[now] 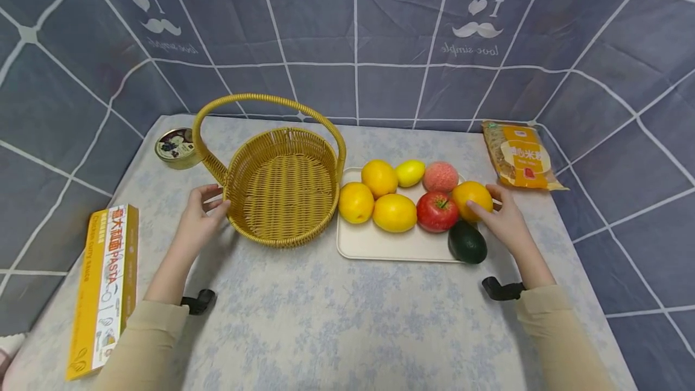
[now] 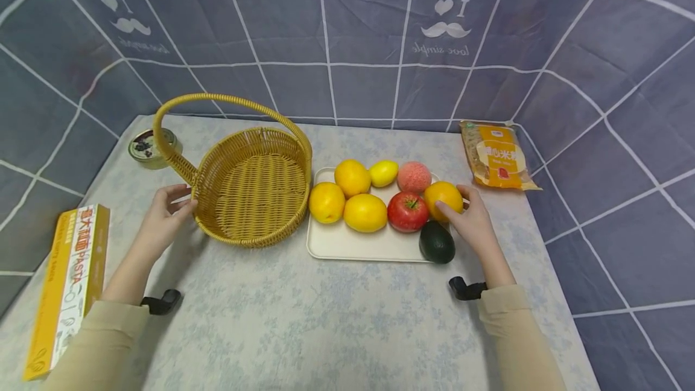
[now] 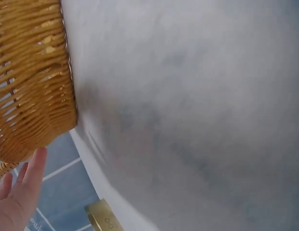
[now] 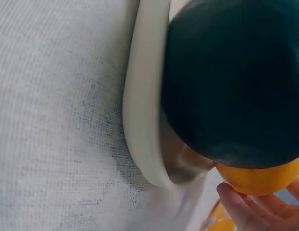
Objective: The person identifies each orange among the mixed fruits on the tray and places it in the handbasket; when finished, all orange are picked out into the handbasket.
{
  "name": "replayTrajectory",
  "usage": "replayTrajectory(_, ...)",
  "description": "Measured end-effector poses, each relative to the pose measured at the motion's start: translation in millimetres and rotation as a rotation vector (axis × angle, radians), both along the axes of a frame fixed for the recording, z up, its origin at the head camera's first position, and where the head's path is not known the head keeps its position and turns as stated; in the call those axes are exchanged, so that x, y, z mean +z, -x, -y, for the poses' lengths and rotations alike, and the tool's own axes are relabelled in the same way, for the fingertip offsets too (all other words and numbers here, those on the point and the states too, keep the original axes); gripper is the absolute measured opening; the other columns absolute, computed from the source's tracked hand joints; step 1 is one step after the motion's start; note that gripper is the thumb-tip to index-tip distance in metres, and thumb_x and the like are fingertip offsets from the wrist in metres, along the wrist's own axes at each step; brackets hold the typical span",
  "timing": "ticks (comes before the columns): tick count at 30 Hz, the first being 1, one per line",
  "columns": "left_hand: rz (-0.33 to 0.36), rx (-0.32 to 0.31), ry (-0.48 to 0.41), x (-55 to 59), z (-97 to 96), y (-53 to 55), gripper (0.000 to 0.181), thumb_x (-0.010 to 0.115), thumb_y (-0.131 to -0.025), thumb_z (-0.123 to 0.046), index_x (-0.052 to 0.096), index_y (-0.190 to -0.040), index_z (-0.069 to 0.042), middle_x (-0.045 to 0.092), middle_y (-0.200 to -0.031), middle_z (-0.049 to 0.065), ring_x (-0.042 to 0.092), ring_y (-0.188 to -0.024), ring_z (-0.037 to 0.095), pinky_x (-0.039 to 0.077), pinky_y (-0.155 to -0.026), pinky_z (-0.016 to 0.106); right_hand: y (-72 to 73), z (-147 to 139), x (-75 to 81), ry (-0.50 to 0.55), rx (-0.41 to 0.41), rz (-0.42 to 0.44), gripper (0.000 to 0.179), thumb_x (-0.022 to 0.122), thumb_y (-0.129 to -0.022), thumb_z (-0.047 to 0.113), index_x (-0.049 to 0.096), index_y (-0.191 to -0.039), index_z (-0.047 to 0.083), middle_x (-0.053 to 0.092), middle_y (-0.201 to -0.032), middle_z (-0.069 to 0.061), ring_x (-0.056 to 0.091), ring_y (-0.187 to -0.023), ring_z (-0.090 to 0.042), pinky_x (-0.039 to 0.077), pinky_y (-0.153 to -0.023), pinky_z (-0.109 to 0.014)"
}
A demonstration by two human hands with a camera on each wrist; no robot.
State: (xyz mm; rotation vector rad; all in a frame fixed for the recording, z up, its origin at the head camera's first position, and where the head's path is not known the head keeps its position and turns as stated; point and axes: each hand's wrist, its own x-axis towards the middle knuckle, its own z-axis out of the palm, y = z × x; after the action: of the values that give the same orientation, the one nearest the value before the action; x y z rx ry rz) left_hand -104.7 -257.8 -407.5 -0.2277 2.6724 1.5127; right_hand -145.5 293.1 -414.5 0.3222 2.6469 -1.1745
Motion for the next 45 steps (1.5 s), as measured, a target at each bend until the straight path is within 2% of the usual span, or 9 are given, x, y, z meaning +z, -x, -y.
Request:
replayTrajectory(3, 0.005, -0.018, -0.050, -3.4, 0.3, -1.1, 0.064, 0.045, -0.104, -0.025, 0.016, -0.151, 0.006, 0.029, -0.154, 0.029, 0.037, -0.138, 0.046, 0.047, -0.085, 0.009, 2.3, 0, -0.7, 0.000, -0.015, -0.009, 0.097, 0.057, -0.093, 0.059, 0.010, -0.156, 0.002, 0.018, -0.158, -0.030, 0.027, -0.139, -0.049, 0.032, -0.112, -0.064)
replayTrajectory(5, 0.000, -0.028, -0.058, -5.5, 0.8, -2.1, 0.064, 0.046, -0.104, -0.025, 0.017, -0.152, 0.005, 0.030, -0.153, 0.030, 0.037, -0.138, 0.046, 0.042, -0.077, 0.002, 3.3, 0, -2.1, 0.010, -0.024, -0.008, 0.098, 0.058, -0.093, 0.058, 0.009, -0.156, 0.002, 0.017, -0.158, -0.031, 0.027, -0.138, -0.049, 0.032, -0.112, -0.064)
replayTrajectory(12, -0.011, -0.070, -0.057, -8.3, 3.2, -8.8, 0.064, 0.045, -0.105, -0.026, 0.016, -0.154, 0.004, 0.030, -0.152, 0.031, 0.036, -0.136, 0.048, 0.043, -0.077, 0.003, 2.5, 3, -8.6, 0.059, -0.052, 0.009, 0.098, 0.061, -0.092, 0.053, 0.007, -0.156, 0.003, 0.013, -0.158, -0.032, 0.025, -0.140, -0.049, 0.031, -0.114, -0.062)
replayTrajectory(17, -0.008, -0.093, -0.037, -6.9, 3.2, -8.3, 0.066, 0.046, -0.105, -0.027, 0.015, -0.155, 0.003, 0.029, -0.152, 0.031, 0.037, -0.136, 0.048, 0.042, -0.078, 0.003, 3.0, 5, -10.6, 0.058, -0.102, -0.006, 0.093, 0.063, -0.093, 0.048, 0.011, -0.156, 0.003, 0.018, -0.158, -0.031, 0.028, -0.139, -0.048, 0.032, -0.114, -0.060)
replayTrajectory(21, 0.005, -0.098, -0.075, -6.3, 3.4, -6.7, 0.066, 0.046, -0.105, -0.023, 0.013, -0.155, 0.002, 0.027, -0.154, 0.031, 0.036, -0.137, 0.047, 0.044, -0.080, 0.003, 3.7, 6, -12.4, 0.064, -0.145, -0.020, 0.089, 0.065, -0.093, 0.043, 0.015, -0.155, 0.004, 0.020, -0.158, -0.030, 0.029, -0.139, -0.046, 0.034, -0.114, -0.058)
replayTrajectory(29, 0.000, -0.078, -0.152, -6.6, 2.7, -6.8, 0.065, 0.048, -0.104, -0.020, 0.014, -0.154, 0.004, 0.026, -0.154, 0.030, 0.034, -0.138, 0.045, 0.047, -0.080, 0.004, 1.4, 9, 3.1, 0.063, -0.166, -0.079, 0.090, 0.065, -0.091, 0.047, 0.019, -0.155, 0.005, 0.025, -0.157, -0.028, 0.032, -0.137, -0.044, 0.036, -0.113, -0.058)
replayTrajectory(36, -0.021, -0.057, -0.157, -8.4, -0.6, -6.5, 0.062, 0.046, -0.105, -0.021, 0.016, -0.153, 0.005, 0.027, -0.154, 0.029, 0.035, -0.138, 0.045, 0.047, -0.080, 0.003, -10.5, 46, 37.7, 0.077, -0.093, -0.233, 0.083, 0.070, -0.091, 0.034, 0.024, -0.153, 0.005, 0.033, -0.152, -0.025, 0.037, -0.133, -0.044, 0.037, -0.111, -0.058)
replayTrajectory(41, -0.004, -0.037, -0.162, -8.2, -2.9, -7.6, 0.062, 0.045, -0.105, -0.020, 0.015, -0.154, 0.003, 0.026, -0.155, 0.028, 0.035, -0.139, 0.044, 0.048, -0.080, 0.004, -11.0, 93, 53.0, 0.198, 0.078, -0.301, 0.078, 0.074, -0.088, 0.026, 0.031, -0.148, 0.003, 0.040, -0.147, -0.022, 0.045, -0.128, -0.040, 0.039, -0.109, -0.054)
replayTrajectory(45, 0.014, -0.018, -0.166, -7.2, -3.8, -9.0, 0.059, 0.045, -0.105, -0.019, 0.018, -0.152, 0.004, 0.027, -0.154, 0.027, 0.035, -0.140, 0.043, 0.050, -0.081, 0.006, -6.6, 138, 55.2, 0.319, 0.205, -0.275, 0.075, 0.078, -0.084, 0.023, 0.038, -0.145, 0.006, 0.044, -0.144, -0.016, 0.049, -0.126, -0.035, 0.041, -0.109, -0.050)
